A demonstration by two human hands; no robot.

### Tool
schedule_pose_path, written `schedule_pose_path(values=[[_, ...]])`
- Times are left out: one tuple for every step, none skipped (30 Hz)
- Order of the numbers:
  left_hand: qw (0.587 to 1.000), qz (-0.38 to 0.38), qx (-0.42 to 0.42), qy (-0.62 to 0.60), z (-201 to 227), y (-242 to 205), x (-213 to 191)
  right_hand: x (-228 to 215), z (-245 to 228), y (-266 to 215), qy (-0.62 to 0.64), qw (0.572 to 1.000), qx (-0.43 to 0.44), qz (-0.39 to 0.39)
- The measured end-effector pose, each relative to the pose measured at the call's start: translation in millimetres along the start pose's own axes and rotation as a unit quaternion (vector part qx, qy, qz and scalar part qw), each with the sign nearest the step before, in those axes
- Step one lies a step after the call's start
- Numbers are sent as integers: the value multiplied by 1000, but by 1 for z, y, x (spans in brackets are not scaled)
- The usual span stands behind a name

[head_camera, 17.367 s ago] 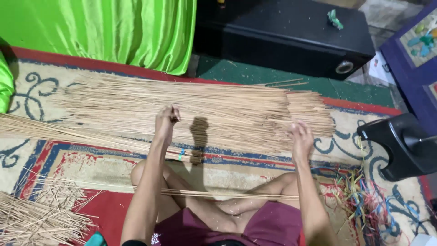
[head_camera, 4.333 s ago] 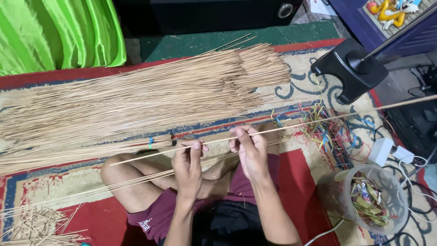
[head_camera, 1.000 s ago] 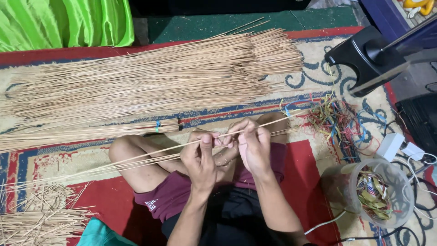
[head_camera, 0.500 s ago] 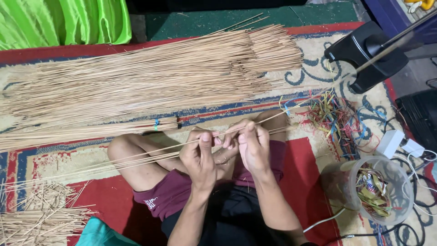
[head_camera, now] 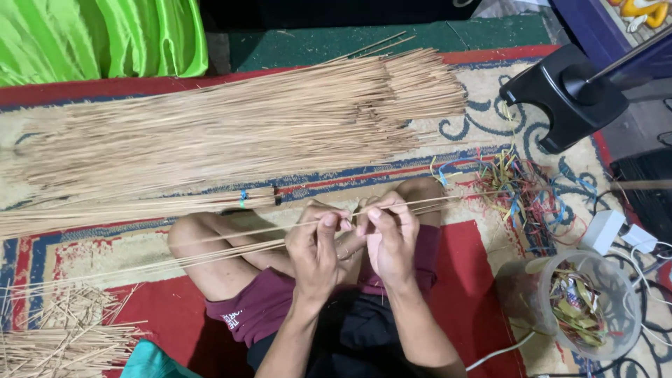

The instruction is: Bundling thin wooden sticks together using a cord to create a broom or similar object.

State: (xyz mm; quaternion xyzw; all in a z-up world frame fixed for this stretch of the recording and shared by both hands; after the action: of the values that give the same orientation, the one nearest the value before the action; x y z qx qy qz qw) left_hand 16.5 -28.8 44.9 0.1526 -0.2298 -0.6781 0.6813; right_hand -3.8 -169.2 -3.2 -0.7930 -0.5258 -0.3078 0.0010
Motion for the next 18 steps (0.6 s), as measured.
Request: schedule_pose_path(values=[[1000, -1, 7, 0, -4, -1, 1, 7, -2, 2, 3, 1000, -6, -2], [1000, -9, 9, 1, -8, -2, 3, 10, -3, 4, 23, 1000, -3, 21], [1000, -17, 10, 2, -13, -3, 5, 14, -4, 6, 44, 998, -1, 44], [1000, -19, 14, 1, -9, -5, 7, 16, -5, 7, 45, 998, -5, 44], [999, -41, 14, 20, -7, -8, 11, 15, 0, 8, 73, 994, 37, 69], [997, -62, 11, 40, -4, -11, 15, 14, 5, 7, 101, 987, 81, 96], [997, -65, 13, 39, -10, -4, 15, 15, 5, 10, 102, 987, 79, 97], [999, -37, 3, 1, -17, -1, 12, 18, 4, 10, 64, 994, 71, 55], [999, -9, -6, -37, -24, 2, 8, 22, 3, 9, 27, 998, 63, 13], [999, -9, -9, -36, -22, 4, 6, 15, 3, 11, 26, 997, 65, 14], [999, 9, -14, -30, -21, 6, 2, 12, 5, 12, 15, 997, 81, -11], [999, 26, -17, -24, -19, 8, -2, 9, 7, 13, 6, 995, 96, -38], [999, 27, -20, -23, -21, 8, -5, 5, 6, 16, 6, 994, 99, -38], [999, 33, -27, -27, -24, 8, -7, 4, 1, 19, -10, 995, 76, -58], [998, 39, -34, -31, -26, 8, -10, 2, -3, 22, -25, 995, 53, -78], [998, 41, -36, -31, -25, 9, -10, 1, -2, 22, -26, 995, 55, -78], [998, 42, -35, -30, -24, 9, -11, 0, -3, 22, -40, 995, 39, -81], [998, 42, -35, -29, -23, 9, -11, -1, -4, 21, -55, 995, 22, -83]])
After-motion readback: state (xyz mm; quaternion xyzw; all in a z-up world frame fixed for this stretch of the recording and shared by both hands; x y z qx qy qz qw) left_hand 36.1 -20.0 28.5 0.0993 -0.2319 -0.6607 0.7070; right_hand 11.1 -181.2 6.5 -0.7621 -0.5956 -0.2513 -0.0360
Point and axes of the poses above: each hand's wrist, its own y-axis towards the middle knuckle, its own x-axis out of the palm, z = x × y, the point moved 5 cm from there along y, towards the middle knuckle, and after that the axes turned 1 degree about y, right-handed, at the moved point
